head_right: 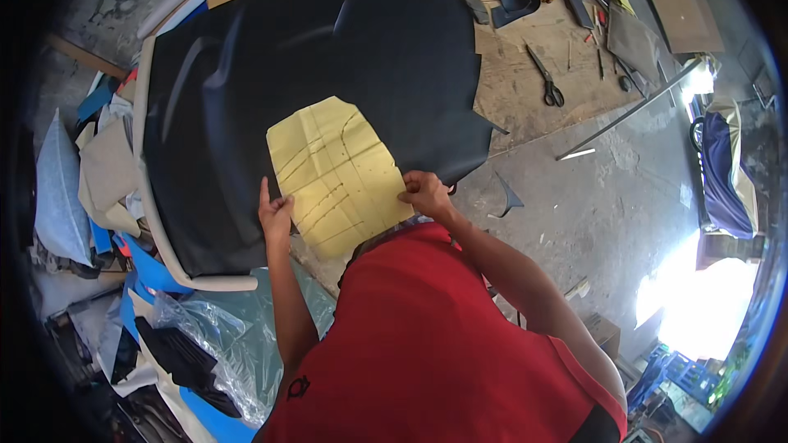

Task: Cutting and marking upholstery material using patterns and scissors.

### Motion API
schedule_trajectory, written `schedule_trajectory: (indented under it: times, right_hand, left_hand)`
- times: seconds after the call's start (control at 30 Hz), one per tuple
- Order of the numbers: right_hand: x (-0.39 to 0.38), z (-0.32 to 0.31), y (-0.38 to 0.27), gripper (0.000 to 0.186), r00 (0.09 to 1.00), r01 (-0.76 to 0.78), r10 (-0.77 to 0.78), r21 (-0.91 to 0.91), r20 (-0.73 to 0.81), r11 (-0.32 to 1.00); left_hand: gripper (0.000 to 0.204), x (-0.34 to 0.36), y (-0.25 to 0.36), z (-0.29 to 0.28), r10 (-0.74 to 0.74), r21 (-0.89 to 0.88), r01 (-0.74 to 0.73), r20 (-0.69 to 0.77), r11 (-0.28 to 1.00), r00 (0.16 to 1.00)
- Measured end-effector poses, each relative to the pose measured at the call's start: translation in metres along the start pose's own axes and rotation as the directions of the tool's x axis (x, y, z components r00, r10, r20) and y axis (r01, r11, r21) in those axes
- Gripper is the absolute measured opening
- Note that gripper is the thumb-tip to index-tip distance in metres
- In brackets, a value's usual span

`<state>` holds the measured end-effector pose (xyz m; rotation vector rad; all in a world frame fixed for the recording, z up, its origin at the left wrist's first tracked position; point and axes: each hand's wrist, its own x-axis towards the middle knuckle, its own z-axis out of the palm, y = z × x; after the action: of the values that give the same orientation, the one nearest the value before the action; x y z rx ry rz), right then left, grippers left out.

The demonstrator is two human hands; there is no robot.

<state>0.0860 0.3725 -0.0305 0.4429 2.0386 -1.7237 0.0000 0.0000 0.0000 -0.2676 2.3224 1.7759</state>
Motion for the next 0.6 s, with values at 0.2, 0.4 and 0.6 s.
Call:
schedule_trajectory:
  times: [0.2,0.4,0.6]
  right_hand:
    - [0.004,0.002,-0.016,0.069,0.999,-0.012,0.018,0.12,-0.047,0.993]
    - [-0.018,-0.015,-0.113,0.068,0.983,-0.159,0.082,0.533,0.166,0.831]
    - [0.01,-0.001,-0.15,0.071,0.891,-0.061,-0.407,0.942,0.2,0.331]
  left_hand:
    - [0.073,0.003,0.02,0.001,-0.428,-0.19,0.418,-0.012,0.888,0.904]
    - [0.031,0.026,-0.009,-0.015,-0.259,-0.045,0.259,0.018,0.965,0.966]
    - [0.027,0.023,-0.046,-0.033,-0.516,-0.563,0.618,0.353,0.549,0.78]
